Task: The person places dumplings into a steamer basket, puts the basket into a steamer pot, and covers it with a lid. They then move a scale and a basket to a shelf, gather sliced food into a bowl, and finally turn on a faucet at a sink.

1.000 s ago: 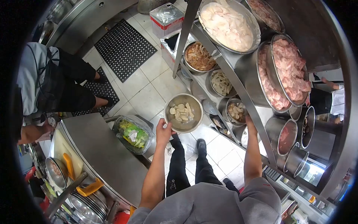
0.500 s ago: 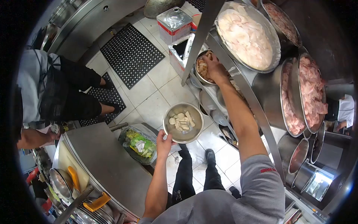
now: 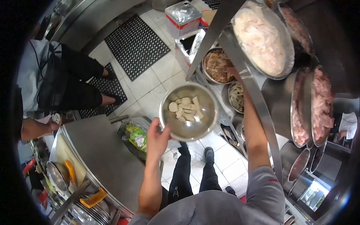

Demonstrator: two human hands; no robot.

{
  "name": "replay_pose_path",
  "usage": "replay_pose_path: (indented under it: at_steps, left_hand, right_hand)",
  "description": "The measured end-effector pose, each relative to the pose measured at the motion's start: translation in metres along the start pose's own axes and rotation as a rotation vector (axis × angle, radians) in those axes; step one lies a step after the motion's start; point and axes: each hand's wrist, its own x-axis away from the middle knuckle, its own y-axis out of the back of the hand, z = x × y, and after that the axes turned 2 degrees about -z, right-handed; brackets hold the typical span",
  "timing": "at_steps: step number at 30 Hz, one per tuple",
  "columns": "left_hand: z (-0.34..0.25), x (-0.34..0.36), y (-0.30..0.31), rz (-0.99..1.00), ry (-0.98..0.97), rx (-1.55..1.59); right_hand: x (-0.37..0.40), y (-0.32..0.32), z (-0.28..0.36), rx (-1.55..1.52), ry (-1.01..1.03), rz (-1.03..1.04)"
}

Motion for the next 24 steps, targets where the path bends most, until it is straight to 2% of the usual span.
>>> replay_pose_path:
  at_steps: [2,4,6,8,9,10,12,13,15,16,18,22,24]
  left_hand:
    - [-0.062,0.042,0.008,0.030,-0.070,-0.054]
    - [-0.095,0.079,0.023,0.017,-0.353,-0.208]
    - [-0.099,0.100,0.034,0.072,-0.572,0.088]
    - [-0.139,0.104,0.059,0.399,-0.465,-0.131]
    - [-0.141,0.101,0.001,-0.396,-0.828,-0.256]
    - [-0.152,0.117,0.007,-0.242,-0.692,-0.047]
    - [-0.152,0.124,0.008,-0.227,-0.703,0.081]
    - [-0.153,0.127,0.005,-0.225,-0.714,0.091]
    - [-0.157,0.135,-0.004,-0.411,-0.630,0.104]
    - [-0.157,0.133,-0.002,-0.411,-0.631,0.110]
    - [-0.157,0.129,0.007,-0.287,-0.696,0.138]
    - [-0.139,0.118,0.018,-0.378,-0.764,-0.061]
    - [-0.128,0.105,0.035,-0.290,-0.456,-0.156]
  right_hand:
    - [0.011,0.003,0.027,-0.101,-0.087,0.074]
    - [0.018,0.004,0.043,-0.120,-0.134,0.124]
    - [0.022,0.004,0.060,-0.117,-0.177,0.163]
    - [0.023,-0.001,0.054,-0.072,-0.055,0.067]
    - [0.030,0.000,0.070,-0.158,-0.187,0.090]
    - [0.024,-0.002,0.074,-0.156,-0.171,0.069]
    - [0.027,-0.002,0.066,-0.147,-0.116,0.090]
    - [0.025,-0.003,0.063,-0.089,-0.074,0.048]
    - [0.023,-0.006,0.066,-0.131,-0.047,0.047]
    - [0.022,-0.006,0.067,-0.175,-0.030,0.050]
    - [0.024,-0.004,0.074,-0.177,-0.029,0.064]
    - [0.025,-0.003,0.089,-0.129,0.010,0.061]
    - [0.020,0.000,0.066,-0.149,0.006,0.087]
